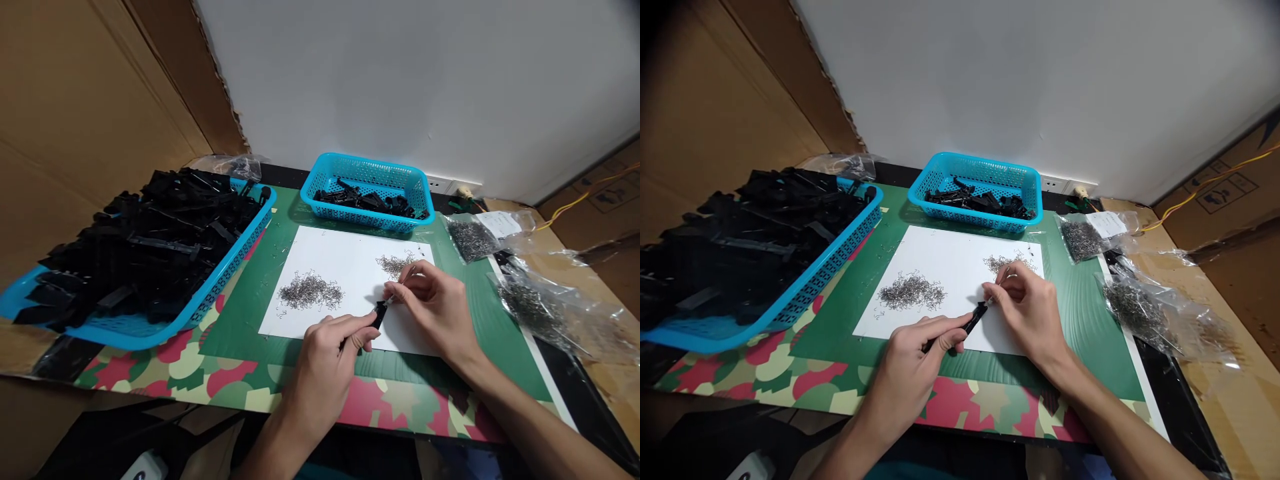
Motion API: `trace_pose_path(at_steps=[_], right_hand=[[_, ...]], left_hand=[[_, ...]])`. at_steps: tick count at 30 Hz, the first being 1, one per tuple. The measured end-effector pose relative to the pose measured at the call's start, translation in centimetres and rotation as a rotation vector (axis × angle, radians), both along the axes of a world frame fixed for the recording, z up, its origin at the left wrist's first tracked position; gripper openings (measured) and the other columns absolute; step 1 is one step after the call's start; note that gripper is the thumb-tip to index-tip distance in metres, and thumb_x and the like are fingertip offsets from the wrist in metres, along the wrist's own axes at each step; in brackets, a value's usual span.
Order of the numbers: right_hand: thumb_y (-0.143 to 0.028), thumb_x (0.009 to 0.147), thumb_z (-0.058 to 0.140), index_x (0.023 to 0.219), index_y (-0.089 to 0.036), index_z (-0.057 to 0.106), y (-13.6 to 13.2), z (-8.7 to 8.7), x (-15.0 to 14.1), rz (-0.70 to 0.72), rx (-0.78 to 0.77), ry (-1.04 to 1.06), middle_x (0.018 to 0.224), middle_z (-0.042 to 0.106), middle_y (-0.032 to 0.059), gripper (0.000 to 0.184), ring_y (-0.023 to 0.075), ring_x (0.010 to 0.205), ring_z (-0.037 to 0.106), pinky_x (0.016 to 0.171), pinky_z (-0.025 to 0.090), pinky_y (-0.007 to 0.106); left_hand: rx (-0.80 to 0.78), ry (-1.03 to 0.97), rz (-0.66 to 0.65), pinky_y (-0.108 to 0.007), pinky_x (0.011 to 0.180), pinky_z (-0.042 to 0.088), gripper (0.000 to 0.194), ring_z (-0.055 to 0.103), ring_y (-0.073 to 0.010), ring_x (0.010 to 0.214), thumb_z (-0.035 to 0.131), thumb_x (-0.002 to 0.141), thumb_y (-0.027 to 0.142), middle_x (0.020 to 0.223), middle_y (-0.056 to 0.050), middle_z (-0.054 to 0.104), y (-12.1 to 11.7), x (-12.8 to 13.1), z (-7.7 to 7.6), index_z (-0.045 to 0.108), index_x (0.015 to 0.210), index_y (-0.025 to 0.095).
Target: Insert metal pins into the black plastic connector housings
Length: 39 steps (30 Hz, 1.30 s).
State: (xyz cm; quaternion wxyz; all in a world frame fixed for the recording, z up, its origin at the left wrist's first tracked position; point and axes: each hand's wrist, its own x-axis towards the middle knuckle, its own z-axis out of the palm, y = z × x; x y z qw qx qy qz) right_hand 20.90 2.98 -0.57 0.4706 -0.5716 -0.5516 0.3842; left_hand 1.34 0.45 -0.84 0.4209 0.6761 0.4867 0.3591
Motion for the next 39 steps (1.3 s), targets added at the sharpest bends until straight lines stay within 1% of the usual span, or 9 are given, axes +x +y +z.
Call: trace_pose_path(at_steps=[5,8,11,14,18,20,26,31,39], right_hand=[[-0.034,0.092,0.075,0.090,-0.022,0.059,-0.2,0.1,-0.1,-0.031,0.026,0.052,0.075,0.076,0.0044,0.019,0.0217,0.071,0.076,0.070,0.062,0.034],[-0.032,0.094,0.072,0.091,-0.022,0.060,-0.2,0.2,-0.3,-0.010,0.056,-0.039,0.075,0.074,0.0034,0.016,0.0202,0.071,0.074,0.071,0.059,0.032],[-0.031,0.102,0.058,0.100,-0.021,0.062,-0.1,0.5,0.1,0.016,0.109,-0.202,0.077,0.071,0.0032,0.011,0.0173,0.069,0.068,0.067,0.052,0.030],[-0.029,0.105,0.049,0.104,-0.020,0.066,0.2,0.9,0.9,0.111,0.080,-0.407,0.076,0.065,0.0016,0.019,0.0149,0.063,0.057,0.060,0.041,0.029],[-0.033,0.098,0.062,0.088,-0.019,0.069,0.3,1.5,1.5,0.260,-0.046,-0.542,0.059,0.052,-0.0032,0.018,0.0132,0.055,0.046,0.055,0.031,0.028],[-0.032,0.095,0.063,0.084,-0.019,0.071,0.3,1.5,1.5,0.296,-0.073,-0.551,0.059,0.053,-0.0028,0.019,0.0130,0.055,0.045,0.055,0.031,0.028],[-0.027,0.094,0.061,0.088,-0.018,0.074,0.5,1.0,1.7,0.360,-0.092,-0.533,0.061,0.059,-0.0007,0.017,0.0133,0.055,0.048,0.054,0.032,0.027],[-0.024,0.092,0.062,0.091,-0.019,0.077,0.4,1.0,1.9,0.362,-0.104,-0.562,0.064,0.065,0.0004,0.015,0.0139,0.056,0.053,0.056,0.036,0.027],[-0.017,0.091,0.057,0.091,-0.018,0.075,0.1,1.3,1.7,0.374,-0.088,-0.583,0.064,0.062,-0.0009,0.018,0.0133,0.057,0.053,0.057,0.036,0.026]], left_hand=[[0.007,0.001,-0.011,-0.027,0.064,0.049,0.025,0.066,-0.0157,0.067,0.062,0.100,0.021,0.071,0.000,0.075,-0.1,0.2,0.1,0.084,0.112,0.022],[0.031,0.010,-0.017,-0.028,0.069,0.051,0.022,0.066,-0.0157,0.066,0.064,0.100,0.021,0.069,0.001,0.074,0.0,0.2,0.1,0.084,0.107,0.022],[0.039,-0.002,-0.015,-0.029,0.070,0.051,0.021,0.067,-0.0159,0.065,0.065,0.099,0.020,0.070,0.001,0.075,0.0,0.2,0.1,0.084,0.107,0.021],[0.033,-0.017,-0.011,-0.030,0.070,0.052,0.020,0.068,-0.0164,0.066,0.067,0.098,0.020,0.072,0.001,0.077,0.0,0.2,0.1,0.084,0.109,0.021],[0.025,-0.014,-0.006,-0.030,0.070,0.052,0.020,0.069,-0.0175,0.068,0.069,0.097,0.019,0.072,0.001,0.078,0.0,0.2,0.1,0.083,0.111,0.021],[0.021,-0.009,-0.006,-0.030,0.069,0.052,0.020,0.068,-0.0174,0.067,0.069,0.097,0.018,0.071,0.001,0.077,0.0,0.3,0.1,0.083,0.111,0.020],[0.008,-0.004,0.005,-0.030,0.069,0.052,0.021,0.069,-0.0183,0.070,0.069,0.096,0.017,0.073,0.000,0.079,-0.1,0.2,0.1,0.084,0.110,0.020],[-0.008,-0.018,0.019,-0.029,0.068,0.052,0.021,0.069,-0.0186,0.070,0.069,0.095,0.017,0.076,-0.002,0.080,0.0,0.2,0.1,0.084,0.110,0.019],[-0.059,-0.067,0.015,-0.028,0.062,0.048,0.023,0.067,-0.0170,0.069,0.066,0.097,0.022,0.072,-0.002,0.077,-0.1,0.2,0.1,0.084,0.110,0.017]])
